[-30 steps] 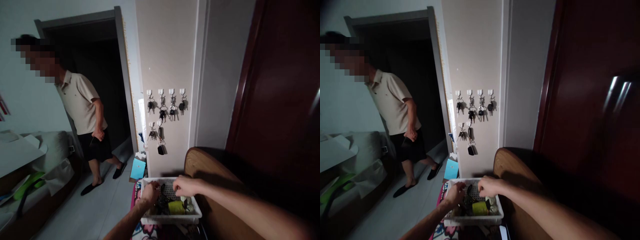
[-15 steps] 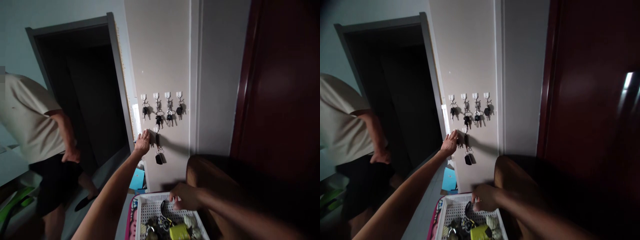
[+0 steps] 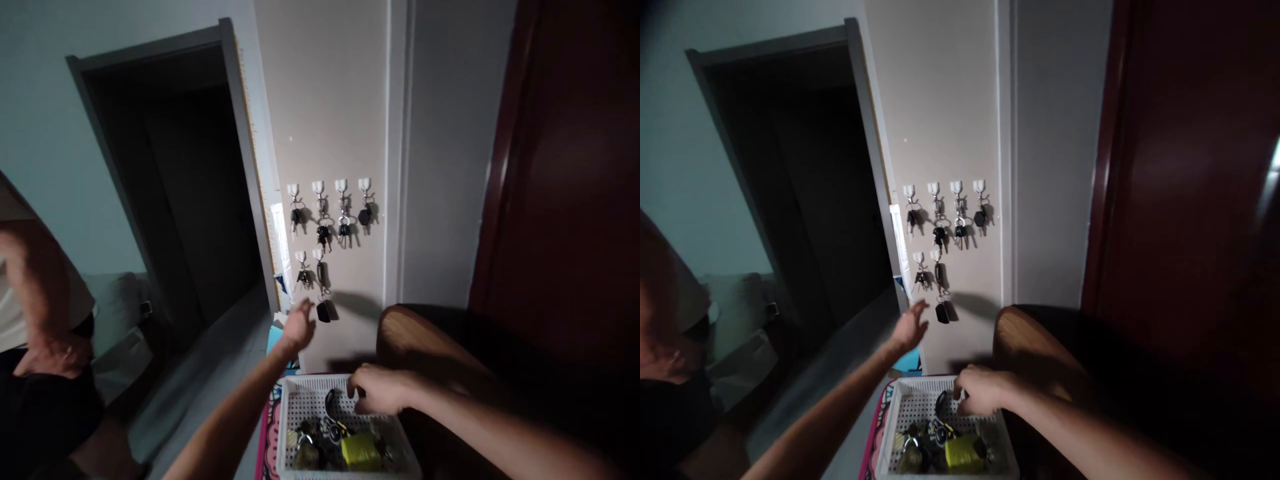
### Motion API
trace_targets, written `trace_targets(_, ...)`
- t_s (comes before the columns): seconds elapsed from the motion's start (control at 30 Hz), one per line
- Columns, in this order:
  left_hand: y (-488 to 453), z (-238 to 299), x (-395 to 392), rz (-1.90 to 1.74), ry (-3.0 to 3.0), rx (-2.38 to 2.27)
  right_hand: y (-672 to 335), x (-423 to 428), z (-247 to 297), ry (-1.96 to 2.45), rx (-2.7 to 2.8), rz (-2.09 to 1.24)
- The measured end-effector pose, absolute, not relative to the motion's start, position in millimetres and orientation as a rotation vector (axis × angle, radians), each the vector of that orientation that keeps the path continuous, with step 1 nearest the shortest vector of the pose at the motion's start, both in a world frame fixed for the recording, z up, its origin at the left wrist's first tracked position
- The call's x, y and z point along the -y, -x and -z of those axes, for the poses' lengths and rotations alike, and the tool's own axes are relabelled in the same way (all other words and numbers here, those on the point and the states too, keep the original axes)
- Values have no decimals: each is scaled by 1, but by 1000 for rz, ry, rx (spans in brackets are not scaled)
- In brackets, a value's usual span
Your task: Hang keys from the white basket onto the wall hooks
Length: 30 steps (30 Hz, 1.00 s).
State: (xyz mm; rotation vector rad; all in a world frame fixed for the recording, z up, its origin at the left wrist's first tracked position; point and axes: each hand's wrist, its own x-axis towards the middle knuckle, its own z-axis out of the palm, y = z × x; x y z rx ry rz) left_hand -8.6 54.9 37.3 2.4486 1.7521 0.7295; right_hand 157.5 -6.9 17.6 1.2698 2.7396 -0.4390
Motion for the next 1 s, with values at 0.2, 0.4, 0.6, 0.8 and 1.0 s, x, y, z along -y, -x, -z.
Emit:
trace_targets(0.2, -8, 65, 22, -434, -2321, -1415, -158, 12, 3, -1334, -2662, 518)
trace_targets(0.4, -4, 88, 29, -400, -2225, -1474, -156, 20, 21, -1346, -2582, 564)
trace_targets(0.6, -2, 84, 28, -391, -2192, -1501, -155, 23, 20, -1325, -2590, 567)
trace_targets(0.8, -2, 82, 32, -398, -2191, -1484, -152, 26, 14, -1351, -2563, 551)
trace_targets(1.0, -2, 85, 29, -418, -2111, -1489, -153, 26, 15, -1337, -2578, 489)
